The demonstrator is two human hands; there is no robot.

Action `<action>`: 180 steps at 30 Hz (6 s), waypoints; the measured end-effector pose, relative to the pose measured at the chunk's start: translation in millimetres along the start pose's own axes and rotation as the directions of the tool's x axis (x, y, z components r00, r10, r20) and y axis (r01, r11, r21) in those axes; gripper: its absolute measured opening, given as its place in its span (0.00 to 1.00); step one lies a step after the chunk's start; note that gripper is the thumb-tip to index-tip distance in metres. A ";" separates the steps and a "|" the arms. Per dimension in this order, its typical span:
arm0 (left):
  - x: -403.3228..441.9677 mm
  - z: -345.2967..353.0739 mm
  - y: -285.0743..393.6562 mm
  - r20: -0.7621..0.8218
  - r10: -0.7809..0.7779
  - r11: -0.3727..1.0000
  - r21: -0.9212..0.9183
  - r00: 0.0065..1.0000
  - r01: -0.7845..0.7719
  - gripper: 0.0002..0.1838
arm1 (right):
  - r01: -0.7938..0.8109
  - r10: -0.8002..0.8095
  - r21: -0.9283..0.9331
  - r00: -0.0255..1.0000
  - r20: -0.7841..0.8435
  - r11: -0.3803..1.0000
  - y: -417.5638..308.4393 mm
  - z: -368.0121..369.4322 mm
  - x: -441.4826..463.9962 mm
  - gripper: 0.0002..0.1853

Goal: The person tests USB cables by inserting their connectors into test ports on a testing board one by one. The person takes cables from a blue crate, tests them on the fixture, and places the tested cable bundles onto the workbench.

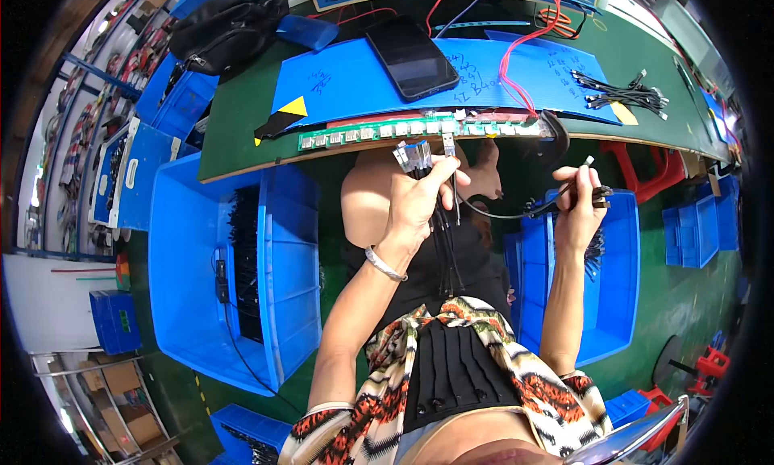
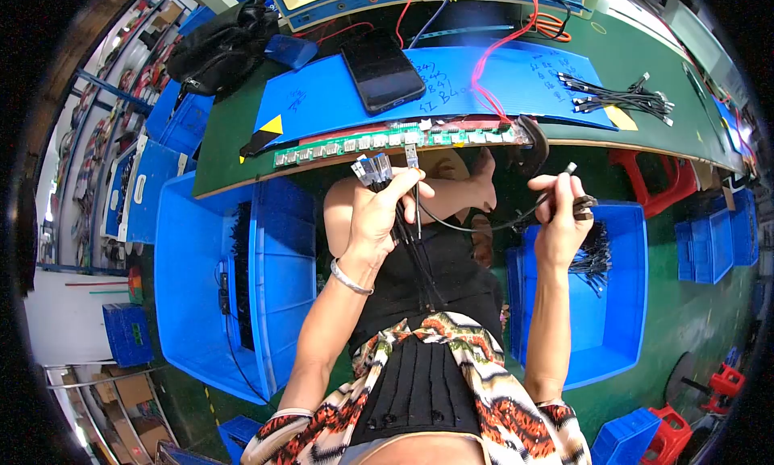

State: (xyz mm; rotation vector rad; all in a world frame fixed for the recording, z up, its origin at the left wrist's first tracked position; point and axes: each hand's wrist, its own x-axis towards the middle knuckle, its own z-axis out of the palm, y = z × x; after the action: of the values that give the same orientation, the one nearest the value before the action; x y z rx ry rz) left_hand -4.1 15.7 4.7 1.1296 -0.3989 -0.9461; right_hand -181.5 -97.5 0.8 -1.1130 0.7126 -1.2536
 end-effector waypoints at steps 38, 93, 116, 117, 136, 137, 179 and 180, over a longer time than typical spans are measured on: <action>9.5 4.7 7.8 -0.037 -0.076 0.997 -0.017 0.996 0.075 0.07 | -0.232 0.247 -0.086 0.925 0.288 0.969 22.8 30.0 5.7 0.14; -15.8 11.8 2.0 0.560 -0.282 0.958 0.205 0.779 0.199 0.19 | -0.090 0.280 -0.402 0.851 0.443 0.911 -14.1 53.3 -20.8 0.04; -19.0 10.4 1.6 0.096 0.051 0.973 -0.228 0.994 -0.028 0.11 | -0.224 0.455 -0.562 0.834 0.311 0.796 -22.8 31.8 -47.6 0.12; -21.4 12.1 3.3 0.096 0.043 0.965 -0.260 0.994 -0.016 0.12 | -0.314 0.535 -0.555 0.791 0.296 0.771 -18.3 28.9 -55.4 0.14; -15.9 4.1 -22.1 0.004 0.075 0.997 -0.017 0.997 -0.075 0.10 | 0.030 -0.039 -0.069 0.990 -0.135 0.997 -1.1 0.5 -11.1 0.12; -13.2 3.0 -20.8 0.025 0.082 0.996 -0.025 0.996 -0.081 0.10 | -0.006 -0.002 -0.132 0.998 -0.056 0.991 -3.1 3.7 -12.3 0.11; 12.5 4.1 5.1 0.029 -0.027 1.000 0.015 0.999 0.027 0.11 | -0.317 0.305 0.167 0.948 0.095 0.933 16.6 39.6 13.7 0.06; 12.1 4.5 5.7 0.024 -0.027 1.000 0.016 0.999 0.027 0.11 | -0.318 0.308 0.175 0.948 0.086 0.932 16.2 41.0 13.7 0.05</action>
State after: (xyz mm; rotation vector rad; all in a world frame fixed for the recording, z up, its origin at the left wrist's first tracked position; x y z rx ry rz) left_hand 2.1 4.0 9.5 1.1414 -0.4121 -0.9825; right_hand -135.5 -101.1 1.8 -0.8388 0.6839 -0.9895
